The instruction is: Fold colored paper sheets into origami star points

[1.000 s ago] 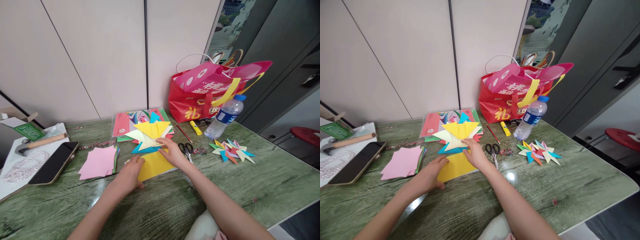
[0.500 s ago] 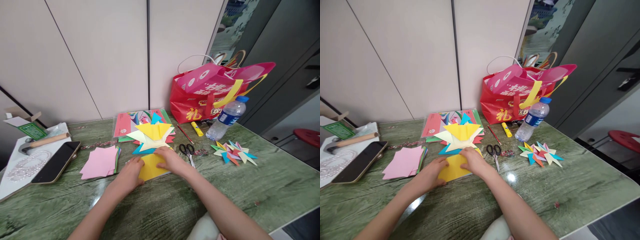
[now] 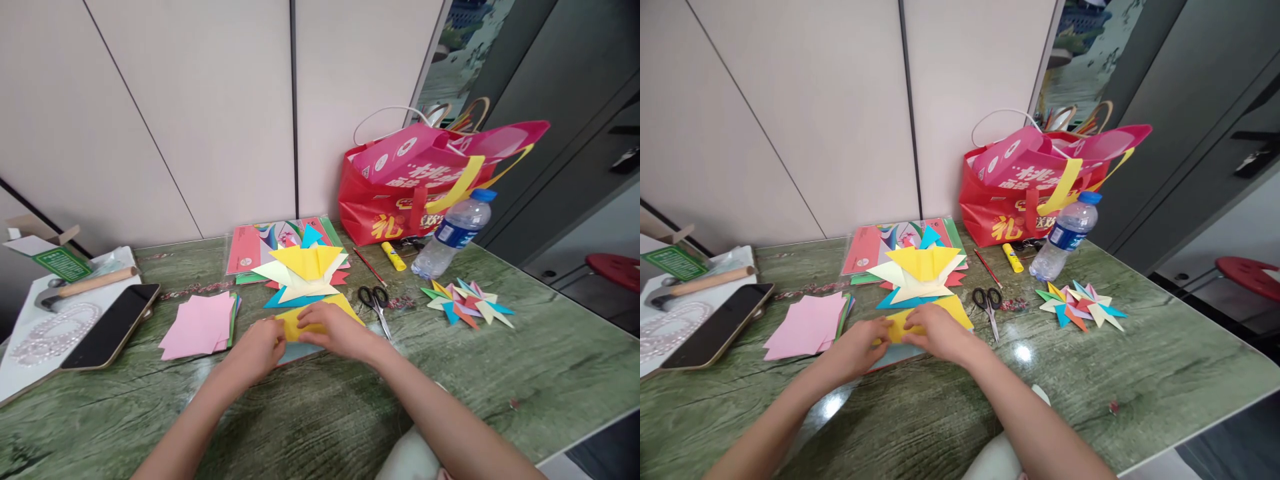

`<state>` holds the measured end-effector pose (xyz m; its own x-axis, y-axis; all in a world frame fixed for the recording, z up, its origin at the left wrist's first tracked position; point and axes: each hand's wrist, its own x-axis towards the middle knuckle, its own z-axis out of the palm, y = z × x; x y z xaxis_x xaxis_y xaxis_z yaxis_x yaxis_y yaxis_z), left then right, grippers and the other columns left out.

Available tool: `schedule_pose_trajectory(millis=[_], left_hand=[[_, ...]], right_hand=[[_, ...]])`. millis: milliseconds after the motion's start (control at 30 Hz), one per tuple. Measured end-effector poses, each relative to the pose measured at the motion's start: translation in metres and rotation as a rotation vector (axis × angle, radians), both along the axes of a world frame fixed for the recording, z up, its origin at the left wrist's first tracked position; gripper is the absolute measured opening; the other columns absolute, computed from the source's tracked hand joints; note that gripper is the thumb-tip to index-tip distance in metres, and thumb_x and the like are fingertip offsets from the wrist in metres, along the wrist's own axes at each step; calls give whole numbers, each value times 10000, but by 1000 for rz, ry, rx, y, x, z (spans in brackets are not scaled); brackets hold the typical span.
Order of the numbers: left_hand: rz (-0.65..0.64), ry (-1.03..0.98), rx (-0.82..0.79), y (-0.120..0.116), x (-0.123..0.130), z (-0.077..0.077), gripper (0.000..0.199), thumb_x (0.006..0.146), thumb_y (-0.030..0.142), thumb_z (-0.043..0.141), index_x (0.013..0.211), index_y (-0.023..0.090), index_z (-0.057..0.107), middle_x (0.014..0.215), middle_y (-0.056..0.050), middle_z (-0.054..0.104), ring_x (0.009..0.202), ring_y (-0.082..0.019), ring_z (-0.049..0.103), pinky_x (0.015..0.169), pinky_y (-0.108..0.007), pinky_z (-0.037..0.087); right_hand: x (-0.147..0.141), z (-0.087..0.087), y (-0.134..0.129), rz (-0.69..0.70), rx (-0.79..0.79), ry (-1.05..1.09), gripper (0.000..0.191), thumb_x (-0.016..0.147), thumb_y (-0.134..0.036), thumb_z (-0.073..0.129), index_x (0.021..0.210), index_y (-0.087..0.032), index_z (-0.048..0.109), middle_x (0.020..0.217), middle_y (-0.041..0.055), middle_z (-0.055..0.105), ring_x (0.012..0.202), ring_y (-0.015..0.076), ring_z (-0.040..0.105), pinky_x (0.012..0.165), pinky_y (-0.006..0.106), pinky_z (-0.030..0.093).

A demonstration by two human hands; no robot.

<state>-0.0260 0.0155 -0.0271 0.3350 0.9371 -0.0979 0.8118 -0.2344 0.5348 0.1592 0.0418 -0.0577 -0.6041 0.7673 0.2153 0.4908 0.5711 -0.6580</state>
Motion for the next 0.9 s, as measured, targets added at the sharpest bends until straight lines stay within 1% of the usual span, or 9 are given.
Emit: schedule_pose_trajectory(millis=[167,267,333,467,600,667,733,833,900], left_hand=[[21,-16,43,5,0,4,109,691,126,570,625,189,630,1091,-120,671,1050,-290,586,891,-381,417],[39,-32,47,7,0,5,99,671,178,632,575,194,618,1111,-110,666,1057,-299,581,897,-389,417],[73,-73,63,7,0,8,75,697,245,629,642,198,650,1106,-98,669,1059,-285,581,904,-382,418],[323,-321,301,5,2,18,251,740,354,593,936,205,641,1062,-81,673,981,-253,601,863,-379,442],[565,-584,503,5,-1,25,252,742,378,605,893,177,587,835,-48,643,762,-194,604,703,-323,485],[585,-740,390,6,-2,24,323,683,365,680,905,168,553,740,-18,618,692,-177,603,648,-307,492],[583,-884,129,6,0,22,487,614,333,751,1001,160,510,745,-22,635,669,-180,620,634,-322,506],[543,-1054,-261,2,7,20,696,584,267,794,1165,165,425,929,-96,663,810,-223,646,719,-387,520],[443,-1183,-377,-1,13,21,681,603,242,790,1179,182,432,1023,-112,645,919,-239,624,780,-409,510]], right_hand=[[-4,4,-5,26,-17,30,125,784,-194,601,853,-180,704,836,64,712,772,200,633,698,288,450],[-5,3,-6,11,-29,46,121,765,-168,596,793,-196,710,751,32,712,659,164,620,603,246,431],[-6,2,-6,-13,-38,57,109,742,-166,608,757,-201,710,706,18,705,602,146,604,548,224,412],[-6,2,-5,-137,-46,97,109,734,-158,599,715,-191,701,677,15,701,582,142,607,541,224,436],[-6,5,-2,-325,-24,273,103,749,-180,586,722,-186,686,744,29,713,640,163,638,589,257,498],[-5,9,-2,-421,29,389,82,748,-200,597,732,-179,676,764,37,713,657,172,645,602,269,514],[-4,13,-3,-466,91,483,72,749,-202,600,741,-174,666,759,41,708,666,173,647,609,271,522],[-5,20,-7,-419,185,544,70,756,-175,590,750,-178,659,764,42,703,703,168,649,625,264,522],[-6,23,-10,-334,234,528,77,754,-147,591,740,-185,655,793,45,705,749,167,648,678,275,516]])
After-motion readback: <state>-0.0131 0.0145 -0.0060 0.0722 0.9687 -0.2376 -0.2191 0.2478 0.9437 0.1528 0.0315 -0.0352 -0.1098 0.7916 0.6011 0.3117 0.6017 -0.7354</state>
